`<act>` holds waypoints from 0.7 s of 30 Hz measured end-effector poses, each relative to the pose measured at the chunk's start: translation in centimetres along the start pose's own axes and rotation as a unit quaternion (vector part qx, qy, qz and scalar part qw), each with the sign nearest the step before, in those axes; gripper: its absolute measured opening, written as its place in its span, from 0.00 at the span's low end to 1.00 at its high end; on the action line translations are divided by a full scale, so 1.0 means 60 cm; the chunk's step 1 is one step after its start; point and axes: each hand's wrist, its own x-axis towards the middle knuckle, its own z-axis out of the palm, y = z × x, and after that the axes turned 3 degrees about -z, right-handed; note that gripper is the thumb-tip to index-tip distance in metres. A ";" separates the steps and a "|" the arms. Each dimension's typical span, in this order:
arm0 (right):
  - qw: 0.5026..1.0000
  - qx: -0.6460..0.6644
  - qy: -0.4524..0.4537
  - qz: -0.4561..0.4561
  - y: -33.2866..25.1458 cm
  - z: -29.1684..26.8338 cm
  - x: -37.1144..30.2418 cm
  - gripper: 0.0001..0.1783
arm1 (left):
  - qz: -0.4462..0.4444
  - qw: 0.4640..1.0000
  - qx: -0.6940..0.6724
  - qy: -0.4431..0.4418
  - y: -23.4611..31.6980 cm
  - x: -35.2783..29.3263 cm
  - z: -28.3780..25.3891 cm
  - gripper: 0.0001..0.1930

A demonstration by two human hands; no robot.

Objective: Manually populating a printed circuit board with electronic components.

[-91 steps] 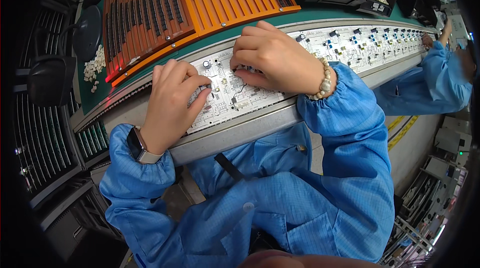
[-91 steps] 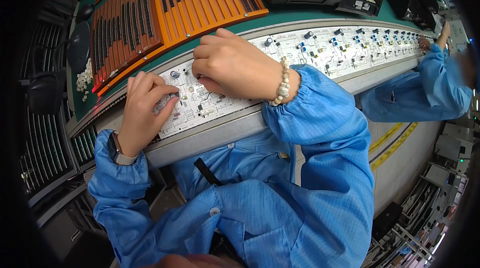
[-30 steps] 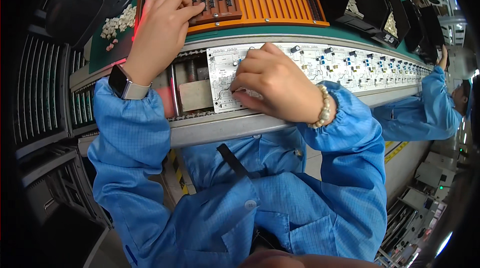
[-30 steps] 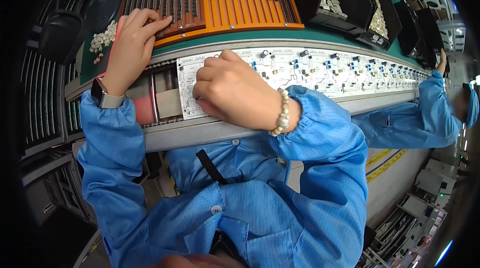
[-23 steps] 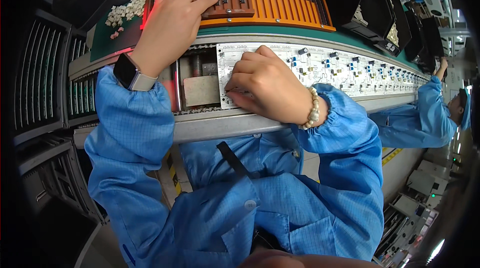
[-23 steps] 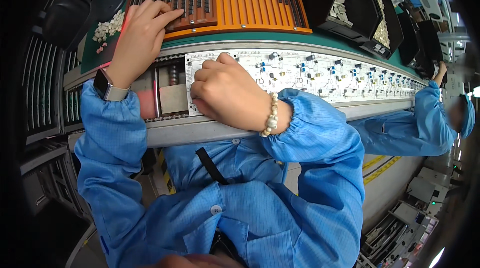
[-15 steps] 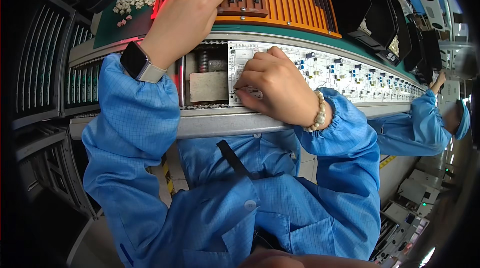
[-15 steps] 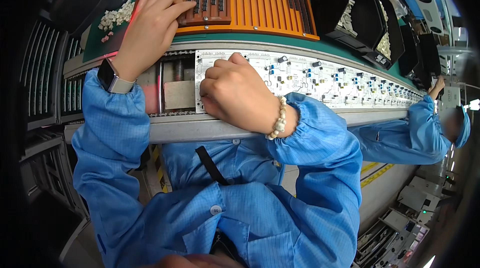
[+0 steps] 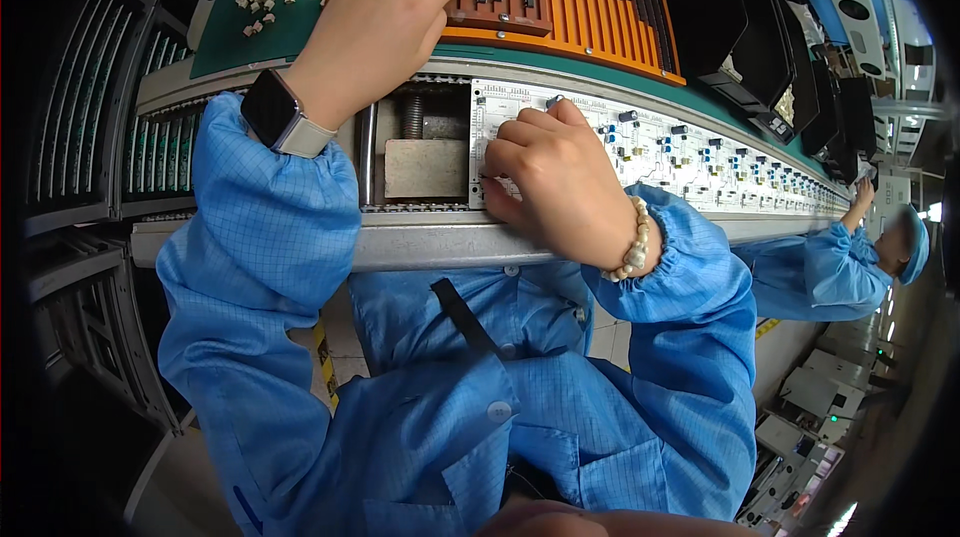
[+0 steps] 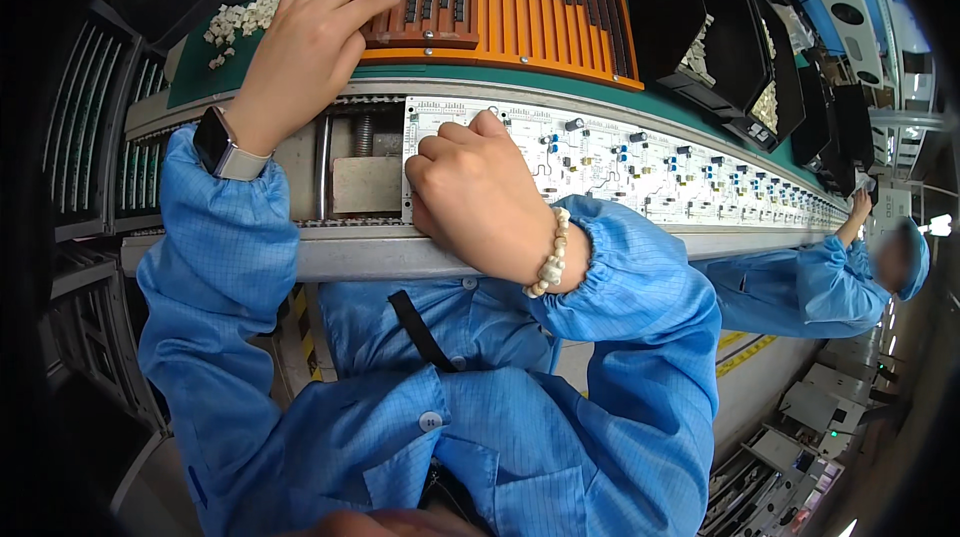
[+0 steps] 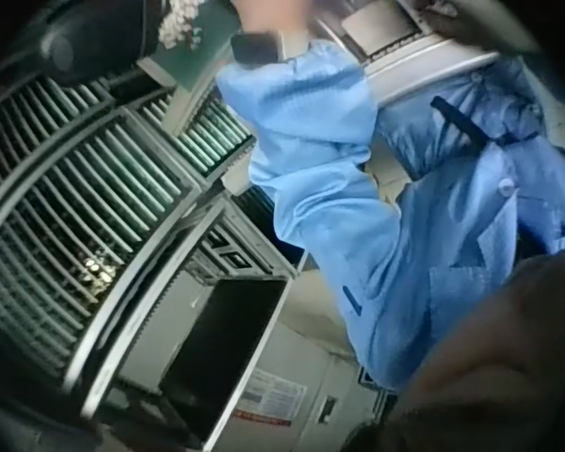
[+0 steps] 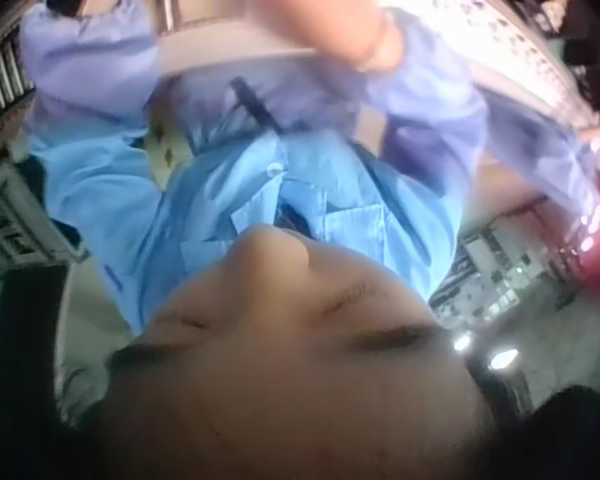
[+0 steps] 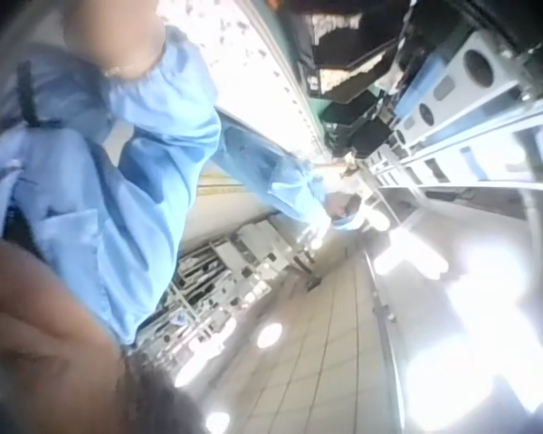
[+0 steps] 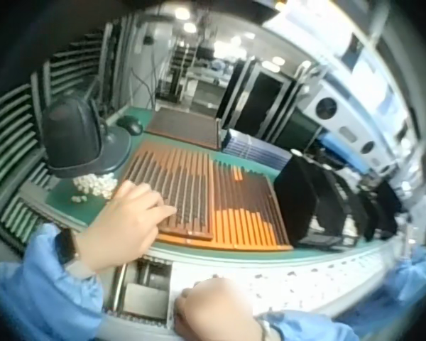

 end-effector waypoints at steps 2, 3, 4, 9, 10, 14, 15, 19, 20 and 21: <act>1.000 -0.021 -0.003 0.004 -0.002 0.000 0.000 0.06 | -0.005 1.000 -0.013 -0.004 -0.005 -0.001 -0.002 0.18; 1.000 -0.021 -0.004 0.004 -0.002 0.000 0.001 0.06 | -0.010 1.000 -0.026 -0.009 -0.007 -0.002 -0.004 0.18; 1.000 -0.019 -0.008 0.002 -0.003 -0.001 0.002 0.06 | -0.011 1.000 -0.026 -0.008 -0.010 -0.005 -0.006 0.18; 0.999 -0.030 -0.031 -0.012 -0.004 -0.005 0.012 0.06 | -0.027 0.998 -0.057 -0.011 -0.029 -0.023 -0.010 0.18; 0.999 -0.029 -0.045 -0.006 -0.005 -0.007 0.014 0.06 | -0.027 0.998 -0.058 -0.011 -0.031 -0.025 -0.011 0.18; 0.997 -0.051 -0.055 -0.005 -0.006 -0.009 0.006 0.04 | -0.045 0.996 -0.065 -0.030 -0.039 -0.032 -0.013 0.18; 0.997 -0.051 -0.056 -0.006 -0.007 -0.009 0.001 0.04 | -0.045 0.996 -0.069 -0.031 -0.042 -0.035 -0.013 0.18; 0.995 -0.094 -0.035 -0.017 -0.015 -0.005 -0.022 0.08 | -0.069 0.996 -0.040 -0.041 -0.045 -0.048 -0.022 0.18; 0.997 -0.067 -0.022 -0.014 -0.011 0.000 -0.028 0.11 | -0.080 0.994 -0.063 -0.042 -0.048 -0.050 -0.023 0.19; 0.999 -0.039 -0.009 -0.010 -0.008 0.003 -0.032 0.13 | -0.091 0.991 -0.087 -0.043 -0.048 -0.052 -0.024 0.19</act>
